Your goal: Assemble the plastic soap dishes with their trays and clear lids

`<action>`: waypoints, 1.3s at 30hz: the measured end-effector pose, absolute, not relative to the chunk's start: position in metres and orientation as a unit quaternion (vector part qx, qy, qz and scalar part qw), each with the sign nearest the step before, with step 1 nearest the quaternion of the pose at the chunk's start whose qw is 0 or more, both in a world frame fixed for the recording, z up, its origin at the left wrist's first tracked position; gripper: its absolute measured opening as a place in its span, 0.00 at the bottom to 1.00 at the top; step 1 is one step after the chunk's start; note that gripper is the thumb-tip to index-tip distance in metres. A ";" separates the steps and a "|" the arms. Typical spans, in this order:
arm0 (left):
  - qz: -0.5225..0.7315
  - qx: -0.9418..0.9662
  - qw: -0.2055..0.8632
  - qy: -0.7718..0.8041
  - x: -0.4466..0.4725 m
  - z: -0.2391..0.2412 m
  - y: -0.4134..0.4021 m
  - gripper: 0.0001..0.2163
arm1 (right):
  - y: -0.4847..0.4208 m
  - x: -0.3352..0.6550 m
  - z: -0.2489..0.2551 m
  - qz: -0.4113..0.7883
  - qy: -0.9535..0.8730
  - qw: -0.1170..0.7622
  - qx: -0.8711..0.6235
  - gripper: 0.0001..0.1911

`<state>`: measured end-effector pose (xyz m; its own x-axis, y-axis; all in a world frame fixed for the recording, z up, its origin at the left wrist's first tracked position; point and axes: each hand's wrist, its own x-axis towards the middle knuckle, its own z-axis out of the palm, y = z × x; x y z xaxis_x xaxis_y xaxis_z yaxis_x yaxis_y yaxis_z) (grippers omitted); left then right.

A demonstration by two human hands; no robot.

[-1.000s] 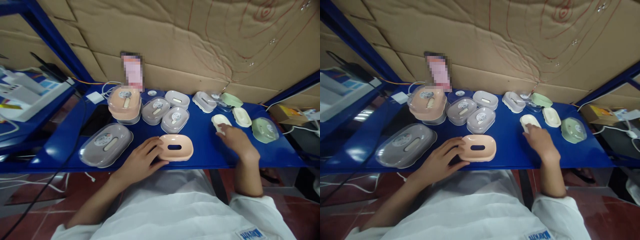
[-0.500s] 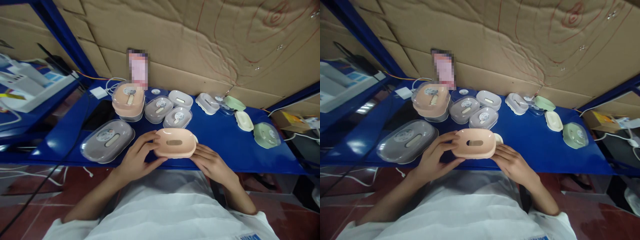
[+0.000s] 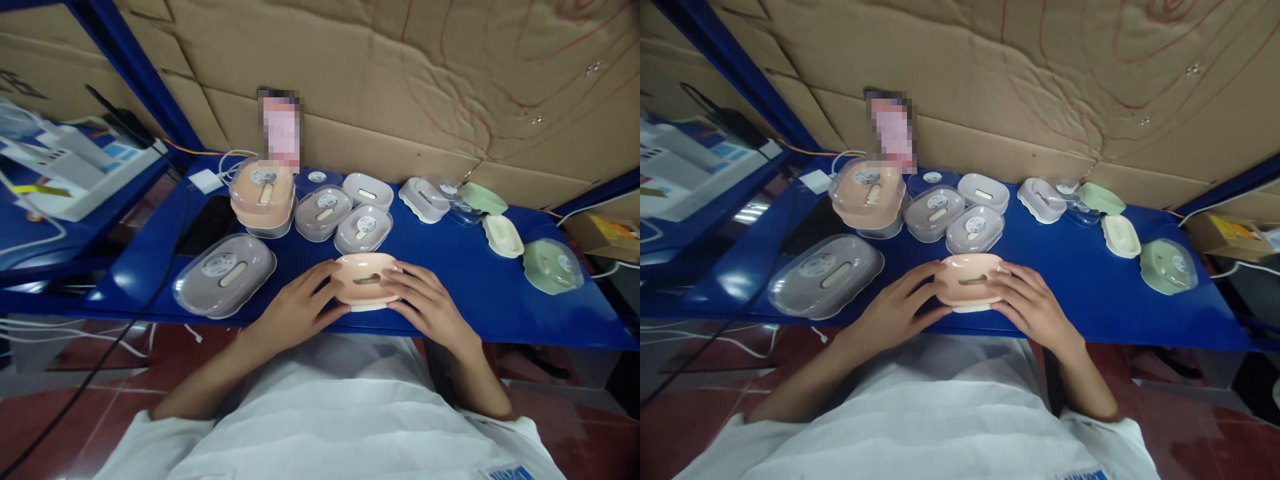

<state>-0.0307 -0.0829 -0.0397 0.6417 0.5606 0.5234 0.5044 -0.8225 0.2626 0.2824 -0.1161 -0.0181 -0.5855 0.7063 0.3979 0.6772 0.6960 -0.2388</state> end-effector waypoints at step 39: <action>0.257 0.921 0.051 0.288 -0.038 -0.039 -0.082 0.10 | 0.047 0.437 -0.013 -0.077 -0.767 0.253 -0.585 0.33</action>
